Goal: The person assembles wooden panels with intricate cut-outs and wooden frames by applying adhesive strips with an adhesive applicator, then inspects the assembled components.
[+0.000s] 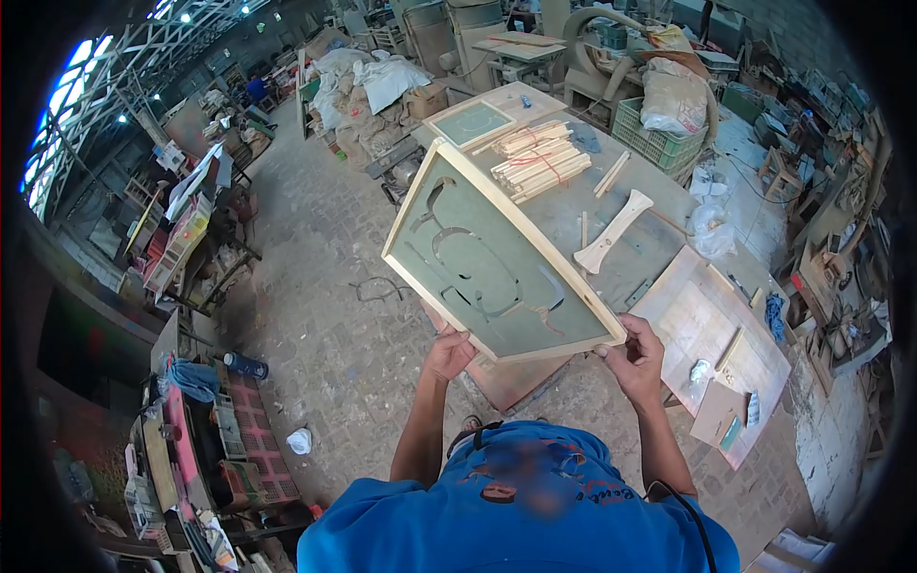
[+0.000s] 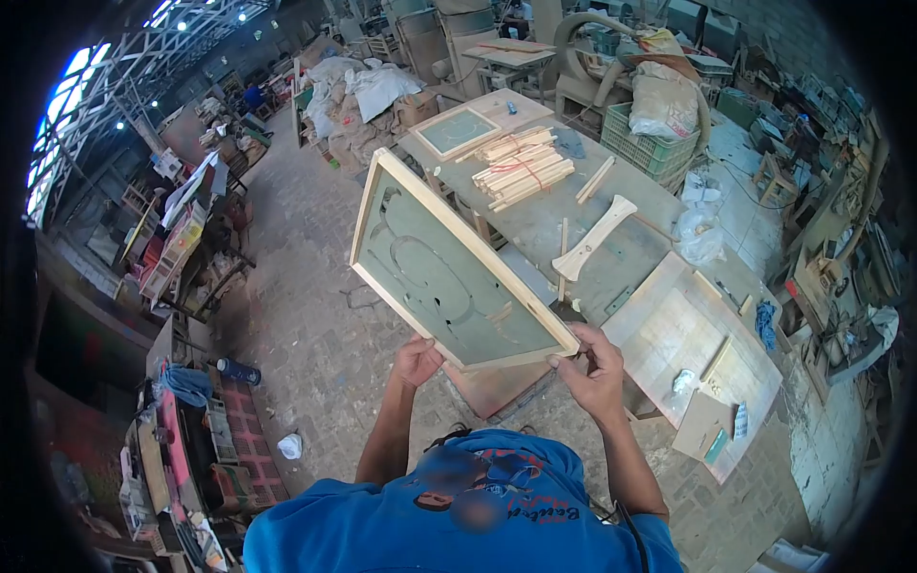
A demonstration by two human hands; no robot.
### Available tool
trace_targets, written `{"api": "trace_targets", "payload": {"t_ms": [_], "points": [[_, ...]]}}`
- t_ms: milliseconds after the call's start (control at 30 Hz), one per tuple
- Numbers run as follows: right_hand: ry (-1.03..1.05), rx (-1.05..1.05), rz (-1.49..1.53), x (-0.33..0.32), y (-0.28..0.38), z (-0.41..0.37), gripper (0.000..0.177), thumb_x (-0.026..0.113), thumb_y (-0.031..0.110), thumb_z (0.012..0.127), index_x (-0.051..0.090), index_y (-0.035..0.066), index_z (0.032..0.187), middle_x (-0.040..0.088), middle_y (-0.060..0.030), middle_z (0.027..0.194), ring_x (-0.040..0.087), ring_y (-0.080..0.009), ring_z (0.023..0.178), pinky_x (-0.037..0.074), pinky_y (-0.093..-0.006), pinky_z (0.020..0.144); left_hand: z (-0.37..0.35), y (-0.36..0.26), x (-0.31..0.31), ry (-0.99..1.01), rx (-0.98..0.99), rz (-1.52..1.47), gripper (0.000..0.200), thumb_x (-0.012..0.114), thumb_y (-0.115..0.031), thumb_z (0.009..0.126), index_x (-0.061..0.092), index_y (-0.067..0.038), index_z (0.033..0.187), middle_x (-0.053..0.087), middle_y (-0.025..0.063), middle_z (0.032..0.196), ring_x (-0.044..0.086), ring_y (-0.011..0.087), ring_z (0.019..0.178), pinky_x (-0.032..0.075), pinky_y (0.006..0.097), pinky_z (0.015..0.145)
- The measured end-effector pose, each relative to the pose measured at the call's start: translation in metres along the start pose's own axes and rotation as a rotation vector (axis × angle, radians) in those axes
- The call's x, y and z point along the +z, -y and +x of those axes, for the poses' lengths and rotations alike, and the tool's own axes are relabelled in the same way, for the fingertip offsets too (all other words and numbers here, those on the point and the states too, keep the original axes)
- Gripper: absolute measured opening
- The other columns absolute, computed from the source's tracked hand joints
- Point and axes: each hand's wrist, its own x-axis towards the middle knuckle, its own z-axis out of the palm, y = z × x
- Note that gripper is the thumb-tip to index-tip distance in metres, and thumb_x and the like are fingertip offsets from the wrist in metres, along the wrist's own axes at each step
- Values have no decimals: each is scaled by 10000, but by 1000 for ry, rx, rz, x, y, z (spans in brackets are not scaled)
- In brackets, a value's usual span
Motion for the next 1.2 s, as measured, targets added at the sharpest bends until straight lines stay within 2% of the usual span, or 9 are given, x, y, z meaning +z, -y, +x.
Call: {"api": "trace_targets", "payload": {"t_ms": [267,333,467,533,800,1133,1200], "points": [[31,29,-6,3,-7,-7,465,739,-22,743,549,-24,1168,647,-89,1062,610,-148,1001,452,-290,909,-5,4,-13,3,0,-6,571,579,-48,857,386,-2,1392,501,147,1379,475,298,1283,358,455,1090],[15,-19,-32,3,-11,-11,412,717,-6,776,580,-41,1163,644,-135,1105,621,-171,1007,482,-302,883,-8,1,-11,-12,12,-7,565,576,-45,859,388,-1,1390,502,143,1378,476,297,1281,358,455,1092],[-30,-19,-100,3,-12,-14,417,729,7,764,595,-43,1156,644,-137,1108,614,-189,1019,473,-313,901,-15,0,-11,-102,40,91,564,572,-39,861,384,-3,1391,496,134,1387,471,291,1287,362,457,1092],[-37,-7,-102,2,-6,-10,432,738,15,759,591,-46,1161,642,-131,1116,606,-175,1031,466,-305,909,-17,-3,-5,-6,79,81,587,585,-47,854,375,-10,1401,484,136,1398,459,300,1298,361,458,1095],[-62,-10,219,8,4,0,478,694,-32,804,525,-12,1251,627,-83,1142,588,-144,1056,455,-286,917,-28,-20,17,-10,60,91,661,619,-33,822,339,5,1420,471,155,1402,438,320,1315,337,483,1112],[-87,74,317,4,2,3,490,657,-54,815,492,-13,1274,624,-98,1157,604,-128,1017,481,-258,865,-38,-20,9,-9,86,64,643,604,-36,841,325,24,1417,477,179,1390,488,323,1273,395,474,1082],[-145,58,391,5,-1,5,472,636,-60,822,488,-24,1268,618,-106,1163,618,-130,997,496,-263,858,-40,-22,3,-13,94,58,636,602,-43,848,323,31,1415,477,184,1387,494,324,1268,405,470,1076]]}}
